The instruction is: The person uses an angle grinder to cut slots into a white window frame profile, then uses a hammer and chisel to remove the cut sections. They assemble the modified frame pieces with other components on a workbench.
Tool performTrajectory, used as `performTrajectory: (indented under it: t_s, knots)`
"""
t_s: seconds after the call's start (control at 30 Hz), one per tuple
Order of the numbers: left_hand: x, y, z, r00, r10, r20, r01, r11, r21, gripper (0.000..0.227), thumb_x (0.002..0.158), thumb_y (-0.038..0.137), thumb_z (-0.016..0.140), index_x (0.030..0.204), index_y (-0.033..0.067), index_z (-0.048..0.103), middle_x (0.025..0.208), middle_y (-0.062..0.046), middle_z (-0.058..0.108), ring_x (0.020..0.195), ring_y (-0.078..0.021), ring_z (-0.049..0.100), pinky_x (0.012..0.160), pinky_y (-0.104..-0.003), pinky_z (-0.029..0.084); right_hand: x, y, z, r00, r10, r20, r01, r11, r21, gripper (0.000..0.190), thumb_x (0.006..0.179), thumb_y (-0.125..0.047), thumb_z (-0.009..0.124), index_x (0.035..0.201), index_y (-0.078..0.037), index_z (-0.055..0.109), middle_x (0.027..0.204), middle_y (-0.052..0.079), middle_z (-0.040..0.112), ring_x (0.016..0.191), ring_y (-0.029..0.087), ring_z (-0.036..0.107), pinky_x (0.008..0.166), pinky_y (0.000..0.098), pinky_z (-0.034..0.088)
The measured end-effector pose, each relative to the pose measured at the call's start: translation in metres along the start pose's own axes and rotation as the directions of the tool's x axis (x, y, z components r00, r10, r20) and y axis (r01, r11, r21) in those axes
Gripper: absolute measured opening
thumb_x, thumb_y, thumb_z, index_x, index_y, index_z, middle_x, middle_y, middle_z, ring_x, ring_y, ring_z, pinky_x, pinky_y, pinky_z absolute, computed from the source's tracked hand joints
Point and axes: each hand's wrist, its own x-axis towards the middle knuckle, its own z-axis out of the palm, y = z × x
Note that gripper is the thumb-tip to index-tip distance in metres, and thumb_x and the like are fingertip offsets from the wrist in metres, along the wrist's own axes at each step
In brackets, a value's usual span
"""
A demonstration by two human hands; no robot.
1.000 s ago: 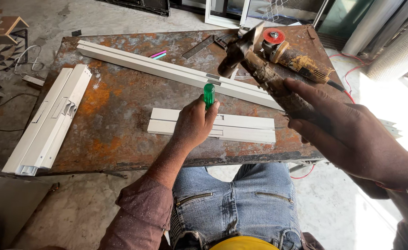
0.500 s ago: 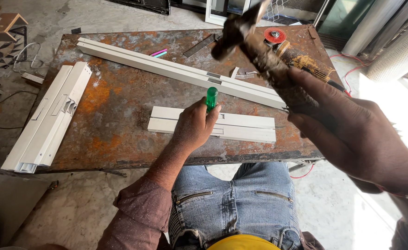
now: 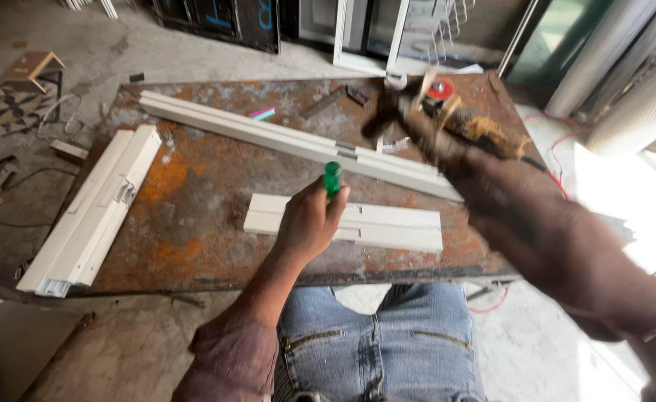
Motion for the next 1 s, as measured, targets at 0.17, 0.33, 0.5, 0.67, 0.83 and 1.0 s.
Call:
performTrajectory:
  t_s: [0.17,0.33,0.5,0.67,0.83,1.0]
  knots:
    - [-0.020,0.022,-0.057,0.922,-0.088,-0.377,0.026,0.985,-0.168,0.031,0.106,0.034,0.055,0.115,0.0072,0.068,0.089,-0.010,0.078,0.084,-0.0204,0.079,0.068,-0.036,0.062,-0.015,0.014,0.071,0.920,0.244,0.308,-0.191,0.963,-0.192,0.070,0.089,-0.030,0.069,0.156,-0.040,0.049,0.105,0.003,0.076,0.082,0.030,0.074,0.068,0.0443,0.061]
    - [-0.039,0.053,-0.078,0.911,0.023,-0.411,-0.043,0.998,-0.039,0.030,0.102,0.033,0.061,0.118,0.0095,0.071,0.094,-0.009,0.078,0.079,-0.0187,0.076,0.066,-0.037,0.060,-0.007,0.010,0.178,0.879,-0.019,0.477,0.068,0.994,-0.086,0.057,0.095,-0.023,0.065,0.149,-0.034,0.050,0.113,0.014,0.068,0.088,0.036,0.071,0.069,0.0475,0.060]
    - [-0.035,0.047,-0.066,0.948,0.262,-0.182,-0.201,0.934,0.295,0.035,0.099,0.034,0.065,0.124,0.0094,0.067,0.101,-0.009,0.075,0.086,-0.0267,0.071,0.077,-0.042,0.058,0.023,0.012,0.284,0.869,-0.179,0.461,0.244,0.966,-0.086,0.030,0.092,-0.024,0.068,0.121,-0.016,0.070,0.114,0.021,0.067,0.098,0.040,0.066,0.079,0.0534,0.055]
    - [-0.033,0.026,-0.052,1.000,0.021,0.001,-0.020,0.963,0.269,0.037,0.094,0.034,0.064,0.125,0.0130,0.066,0.103,-0.010,0.072,0.092,-0.0352,0.071,0.076,-0.049,0.057,0.029,0.032,0.344,0.947,-0.259,0.190,0.285,0.950,-0.129,0.027,0.089,-0.025,0.073,0.107,-0.004,0.072,0.104,0.020,0.070,0.101,0.041,0.065,0.087,0.0532,0.053]
    - [-0.030,0.004,-0.044,0.988,-0.042,0.149,-0.012,0.939,0.343,0.045,0.092,0.028,0.064,0.130,0.0051,0.055,0.106,-0.014,0.071,0.091,-0.0344,0.071,0.076,-0.050,0.058,0.003,0.054,0.307,0.916,-0.397,-0.052,0.391,0.915,-0.099,0.028,0.081,-0.022,0.078,0.106,-0.011,0.077,0.108,0.012,0.074,0.104,0.033,0.068,0.089,0.0480,0.055]
    - [-0.032,0.002,-0.015,0.818,-0.244,0.521,0.006,0.909,0.416,0.059,0.094,0.027,0.061,0.143,0.0035,0.039,0.092,-0.019,0.072,0.084,-0.0340,0.073,0.083,-0.048,0.057,-0.027,0.058,0.200,0.943,-0.033,-0.331,-0.025,0.985,-0.169,0.039,0.076,-0.035,0.081,0.106,-0.011,0.072,0.108,0.011,0.072,0.095,0.028,0.073,0.080,0.0372,0.059]
